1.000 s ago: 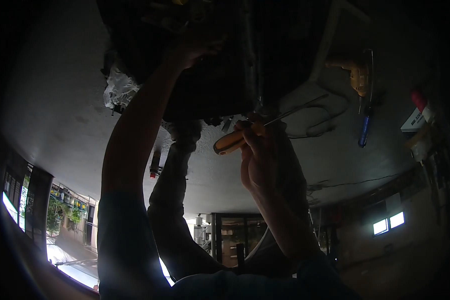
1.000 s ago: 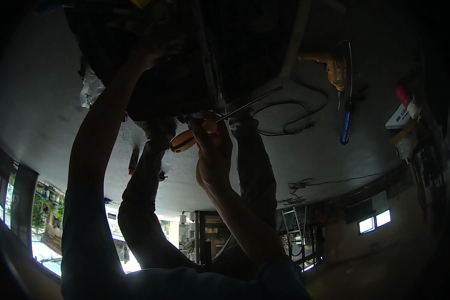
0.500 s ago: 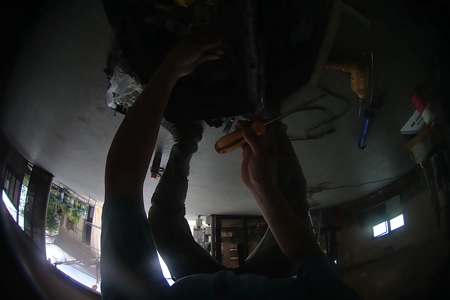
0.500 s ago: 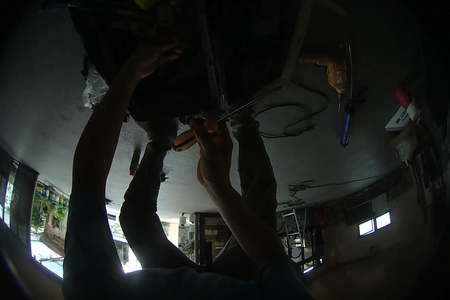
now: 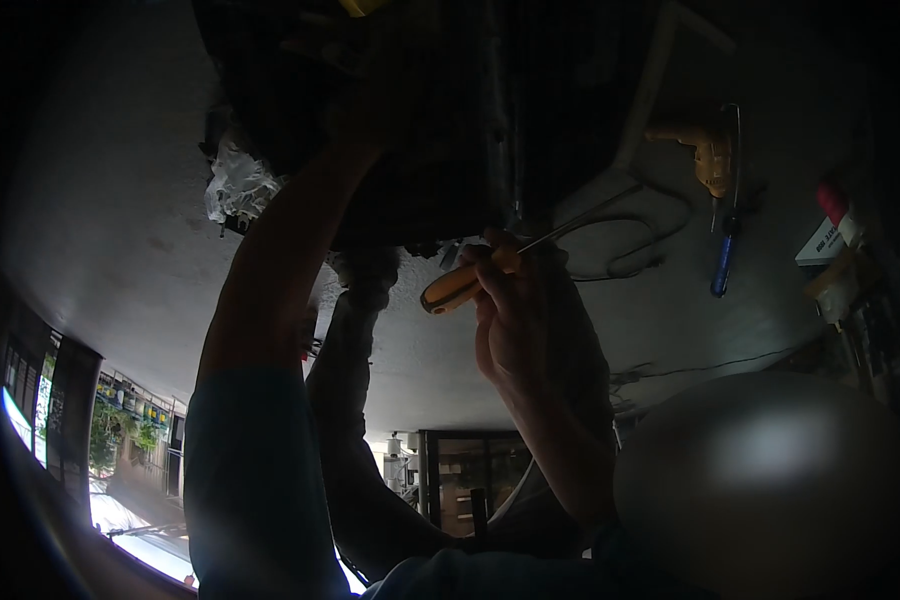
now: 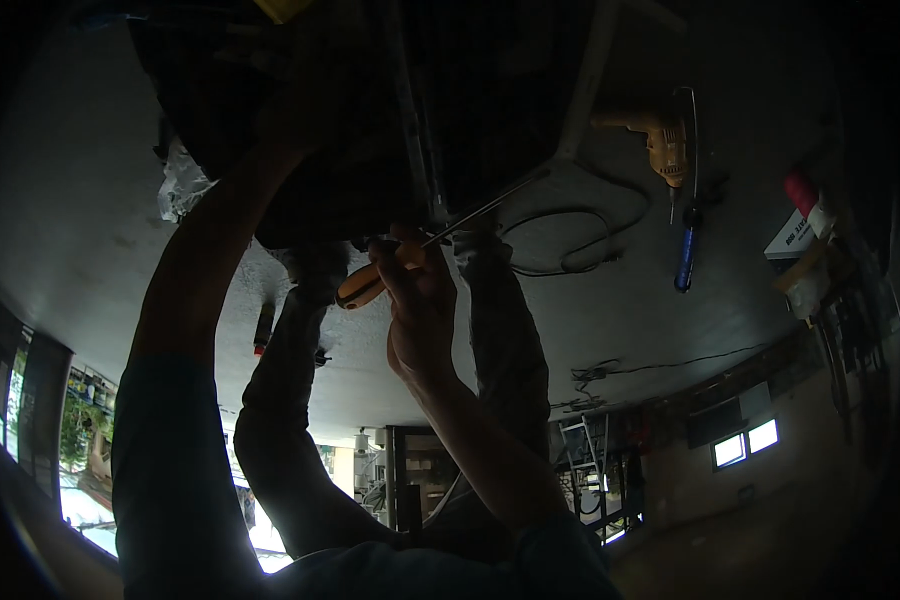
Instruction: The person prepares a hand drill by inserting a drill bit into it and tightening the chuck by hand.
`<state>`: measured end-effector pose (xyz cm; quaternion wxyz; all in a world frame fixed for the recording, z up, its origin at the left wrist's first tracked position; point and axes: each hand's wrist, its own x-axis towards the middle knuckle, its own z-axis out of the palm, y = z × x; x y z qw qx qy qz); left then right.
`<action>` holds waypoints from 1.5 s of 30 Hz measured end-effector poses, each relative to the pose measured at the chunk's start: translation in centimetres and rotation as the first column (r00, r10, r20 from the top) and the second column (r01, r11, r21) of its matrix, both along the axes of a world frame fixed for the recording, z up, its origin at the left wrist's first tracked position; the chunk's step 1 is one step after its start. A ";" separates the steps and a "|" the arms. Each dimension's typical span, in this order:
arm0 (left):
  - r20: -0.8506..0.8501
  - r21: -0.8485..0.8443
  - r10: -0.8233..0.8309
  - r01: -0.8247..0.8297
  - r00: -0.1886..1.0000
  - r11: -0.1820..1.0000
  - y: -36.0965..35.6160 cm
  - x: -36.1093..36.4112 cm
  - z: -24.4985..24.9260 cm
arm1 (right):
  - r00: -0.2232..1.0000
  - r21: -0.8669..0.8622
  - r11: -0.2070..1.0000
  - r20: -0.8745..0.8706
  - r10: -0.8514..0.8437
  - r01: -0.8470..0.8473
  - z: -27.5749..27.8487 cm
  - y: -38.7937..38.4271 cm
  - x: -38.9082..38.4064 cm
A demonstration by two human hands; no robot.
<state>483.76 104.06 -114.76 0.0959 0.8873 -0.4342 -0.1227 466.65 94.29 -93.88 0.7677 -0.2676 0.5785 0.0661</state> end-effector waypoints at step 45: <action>-0.301 0.168 0.454 -0.422 0.838 0.891 -5.8 6.7 0.2 | 1.000 -0.006 1.000 0.012 0.006 -0.005 -1.0 -0.8 0.2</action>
